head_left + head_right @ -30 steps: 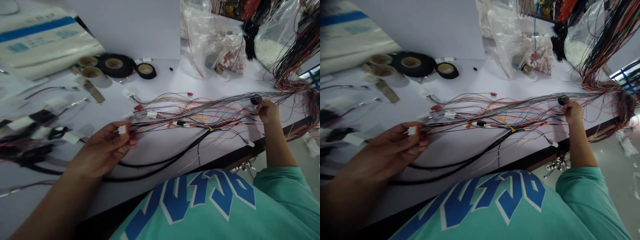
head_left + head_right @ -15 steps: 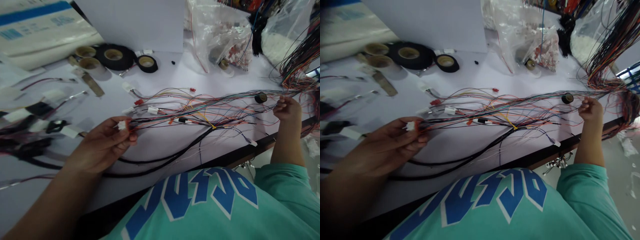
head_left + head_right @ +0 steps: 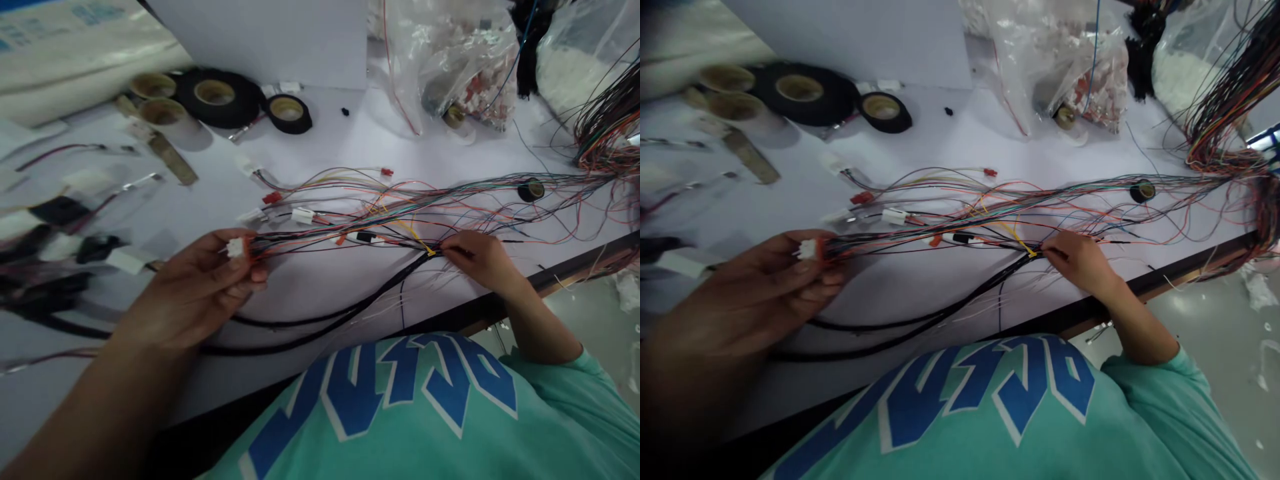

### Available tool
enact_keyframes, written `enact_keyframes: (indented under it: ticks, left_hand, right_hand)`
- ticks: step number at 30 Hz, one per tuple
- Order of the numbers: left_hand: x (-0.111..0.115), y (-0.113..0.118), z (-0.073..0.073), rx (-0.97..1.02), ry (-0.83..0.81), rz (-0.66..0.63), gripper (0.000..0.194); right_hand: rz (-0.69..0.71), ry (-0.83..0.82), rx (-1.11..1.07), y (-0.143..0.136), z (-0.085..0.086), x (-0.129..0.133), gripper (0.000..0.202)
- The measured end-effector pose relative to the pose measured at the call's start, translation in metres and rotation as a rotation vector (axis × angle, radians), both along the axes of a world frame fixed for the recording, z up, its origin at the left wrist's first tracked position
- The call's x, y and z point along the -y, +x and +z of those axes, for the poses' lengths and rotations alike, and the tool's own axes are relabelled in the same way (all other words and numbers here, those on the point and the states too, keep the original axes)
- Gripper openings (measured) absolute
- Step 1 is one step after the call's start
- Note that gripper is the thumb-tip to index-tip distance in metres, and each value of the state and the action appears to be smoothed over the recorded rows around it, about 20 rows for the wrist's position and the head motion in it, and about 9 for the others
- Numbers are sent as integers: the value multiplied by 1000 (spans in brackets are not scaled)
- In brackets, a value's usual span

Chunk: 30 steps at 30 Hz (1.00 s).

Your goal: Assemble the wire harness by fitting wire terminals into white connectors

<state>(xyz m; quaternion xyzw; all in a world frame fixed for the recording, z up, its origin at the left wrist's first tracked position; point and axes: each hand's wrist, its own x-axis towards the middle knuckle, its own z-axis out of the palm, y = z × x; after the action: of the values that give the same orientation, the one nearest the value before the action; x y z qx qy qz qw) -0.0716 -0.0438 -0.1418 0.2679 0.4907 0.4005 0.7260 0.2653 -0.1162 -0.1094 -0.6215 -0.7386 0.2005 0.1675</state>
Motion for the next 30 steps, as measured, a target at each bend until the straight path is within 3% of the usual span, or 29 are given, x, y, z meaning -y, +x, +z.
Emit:
enact_keyframes:
  ticks: [4,9,11,14,18,22,30]
  left_hand:
    - [1,-1,1,16,24,-35,35]
    - [1,-2,1,42,35,-65,34]
    - [1,-2,0,62,45,-76,34]
    - [1,-2,-2,74,65,-70,34]
    - [2,0,-3,69,97,-51,36]
    - [3,2,-1,81,122,-40,38]
    - [2,-1,-5,90,142,-77,30]
  right_hand:
    - [53,-105,248,-20,-8,-11,25]
    - [32,-304,403,-33,4,-25,26]
    - [35,-365,328,-33,8,-31,23]
    - [39,-469,48,-27,8,-40,22]
    - [-109,-669,-300,-20,4,-48,21]
    - [-136,-719,-381,-21,3,-51,25]
    - [-157,-695,-490,-22,9,-47,12]
